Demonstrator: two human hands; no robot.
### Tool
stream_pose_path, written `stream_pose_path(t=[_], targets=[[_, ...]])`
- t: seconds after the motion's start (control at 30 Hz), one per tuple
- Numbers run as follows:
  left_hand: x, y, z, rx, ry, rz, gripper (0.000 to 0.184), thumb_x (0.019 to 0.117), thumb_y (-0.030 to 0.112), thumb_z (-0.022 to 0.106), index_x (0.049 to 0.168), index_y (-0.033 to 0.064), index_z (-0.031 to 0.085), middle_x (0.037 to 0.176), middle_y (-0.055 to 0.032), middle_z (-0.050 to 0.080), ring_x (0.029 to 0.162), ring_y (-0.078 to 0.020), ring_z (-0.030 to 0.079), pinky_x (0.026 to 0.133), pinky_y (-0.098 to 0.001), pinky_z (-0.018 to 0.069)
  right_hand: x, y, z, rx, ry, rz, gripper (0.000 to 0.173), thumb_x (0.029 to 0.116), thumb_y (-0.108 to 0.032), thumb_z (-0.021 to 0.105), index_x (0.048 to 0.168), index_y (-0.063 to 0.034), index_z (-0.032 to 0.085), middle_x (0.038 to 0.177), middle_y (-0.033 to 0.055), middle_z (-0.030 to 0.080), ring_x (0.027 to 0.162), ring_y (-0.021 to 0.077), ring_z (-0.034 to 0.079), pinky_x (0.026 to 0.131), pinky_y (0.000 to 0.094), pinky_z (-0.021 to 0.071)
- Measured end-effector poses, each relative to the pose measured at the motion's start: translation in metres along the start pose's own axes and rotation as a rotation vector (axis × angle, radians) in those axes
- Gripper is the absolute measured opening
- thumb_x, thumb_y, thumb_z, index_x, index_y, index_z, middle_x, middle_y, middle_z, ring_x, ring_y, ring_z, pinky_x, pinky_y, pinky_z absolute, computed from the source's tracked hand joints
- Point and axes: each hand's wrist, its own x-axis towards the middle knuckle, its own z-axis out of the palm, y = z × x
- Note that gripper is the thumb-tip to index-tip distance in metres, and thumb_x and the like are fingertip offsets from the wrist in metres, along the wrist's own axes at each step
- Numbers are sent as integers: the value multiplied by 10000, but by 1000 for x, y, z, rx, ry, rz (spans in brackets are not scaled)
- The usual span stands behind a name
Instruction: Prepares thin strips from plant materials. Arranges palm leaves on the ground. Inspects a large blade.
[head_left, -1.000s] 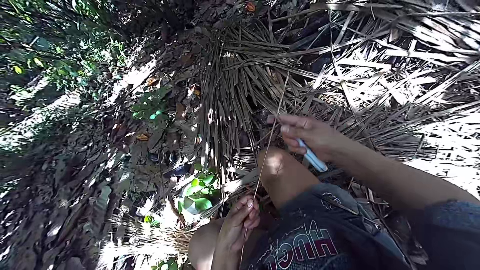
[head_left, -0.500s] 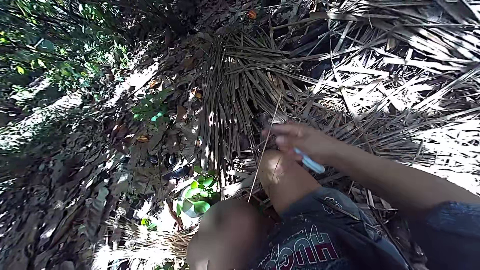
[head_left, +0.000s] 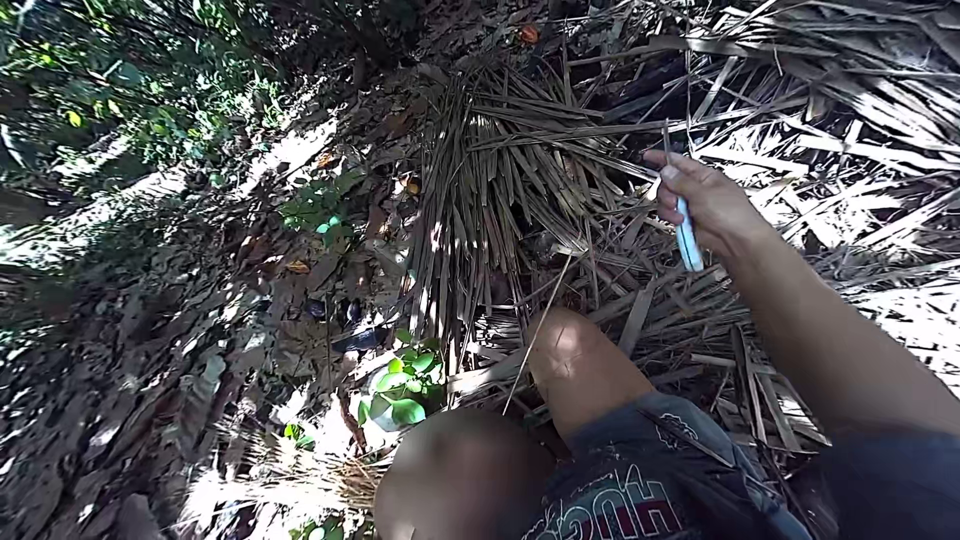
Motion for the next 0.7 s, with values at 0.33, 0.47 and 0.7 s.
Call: stream_pose_path(t=[0.33,0.47,0.7], targets=[[19,8,52,690,336,590,161,1022,118,527,988,65,675,714,121,600,551,74,486,506,-99,415,-77,31,159,135,-623,327,359,1060,-189,485,1401,-85,528,747,-86,515,554,-22,469,502,143,407],[2,-2,43,770,354,609,160,1021,156,557,977,82,692,745,127,607,577,93,486,528,-83,416,-31,12,105,193,-211,138,319,1069,-118,421,1337,-77,589,661,-94,484,493,-31,428,466,125,390],[10,-2,45,870,455,692,178,1010,102,538,973,10,686,754,76,622,591,79,518,546,-90,447,-71,32,161,144,-575,320,432,1067,-197,458,1492,-125,465,748,-59,503,545,9,454,502,175,405]])
